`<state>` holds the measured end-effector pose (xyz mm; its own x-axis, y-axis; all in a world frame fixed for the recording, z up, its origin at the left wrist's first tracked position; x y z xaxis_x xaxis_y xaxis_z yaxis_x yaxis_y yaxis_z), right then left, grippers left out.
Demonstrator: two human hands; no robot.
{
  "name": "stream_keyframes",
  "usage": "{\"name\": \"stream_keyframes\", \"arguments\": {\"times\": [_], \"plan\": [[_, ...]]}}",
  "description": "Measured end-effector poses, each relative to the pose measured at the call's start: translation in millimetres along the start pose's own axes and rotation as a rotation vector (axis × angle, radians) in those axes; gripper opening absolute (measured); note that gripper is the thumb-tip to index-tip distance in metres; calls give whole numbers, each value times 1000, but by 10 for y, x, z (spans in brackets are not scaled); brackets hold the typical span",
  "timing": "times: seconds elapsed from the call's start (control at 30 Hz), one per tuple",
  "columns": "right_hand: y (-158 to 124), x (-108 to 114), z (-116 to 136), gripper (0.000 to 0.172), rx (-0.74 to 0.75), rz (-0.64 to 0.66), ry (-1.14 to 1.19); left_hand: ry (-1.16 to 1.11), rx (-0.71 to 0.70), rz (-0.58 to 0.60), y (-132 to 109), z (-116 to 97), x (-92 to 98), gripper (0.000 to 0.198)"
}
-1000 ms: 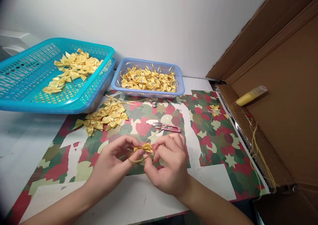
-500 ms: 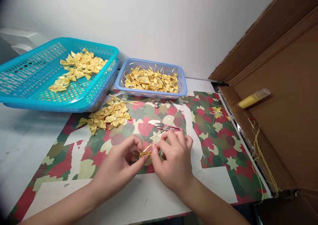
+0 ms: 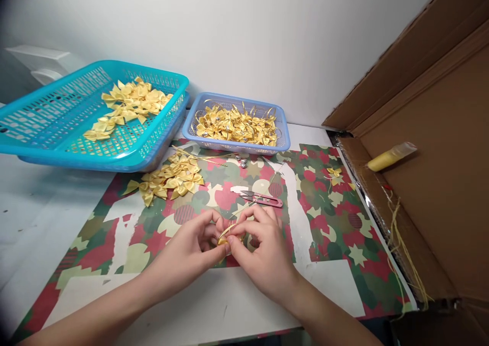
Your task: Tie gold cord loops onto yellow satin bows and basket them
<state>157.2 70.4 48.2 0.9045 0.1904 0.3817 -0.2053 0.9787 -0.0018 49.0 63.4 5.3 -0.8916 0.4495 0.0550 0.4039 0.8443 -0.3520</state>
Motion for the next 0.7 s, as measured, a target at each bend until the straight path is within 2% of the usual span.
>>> {"name": "stream_keyframes", "arguments": {"times": [0.23, 0.47, 0.57, 0.7], "plan": [[-55, 91, 157, 11, 136, 1, 189, -136, 42, 17, 57, 78, 15, 29], [-192, 461, 322, 14, 366, -45, 488, -35, 63, -49, 142, 209, 102, 28], [-240, 627, 386, 19, 439, -109, 549, -67, 58, -64, 161, 194, 117, 29], [-276, 810, 432, 31, 455, -240, 532, -86, 51, -79, 169, 157, 132, 29]]}}
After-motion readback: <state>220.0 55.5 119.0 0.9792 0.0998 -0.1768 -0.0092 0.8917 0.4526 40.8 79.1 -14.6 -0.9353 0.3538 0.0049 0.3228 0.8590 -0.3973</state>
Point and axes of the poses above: each hand's wrist, its own y-axis towards the middle knuckle, its own x-axis out of the back of the hand, z = x × y, the point moved 9 cm from there along y, towards the middle knuckle, and after that the axes turned 13 degrees about y, right-handed, at the moved point
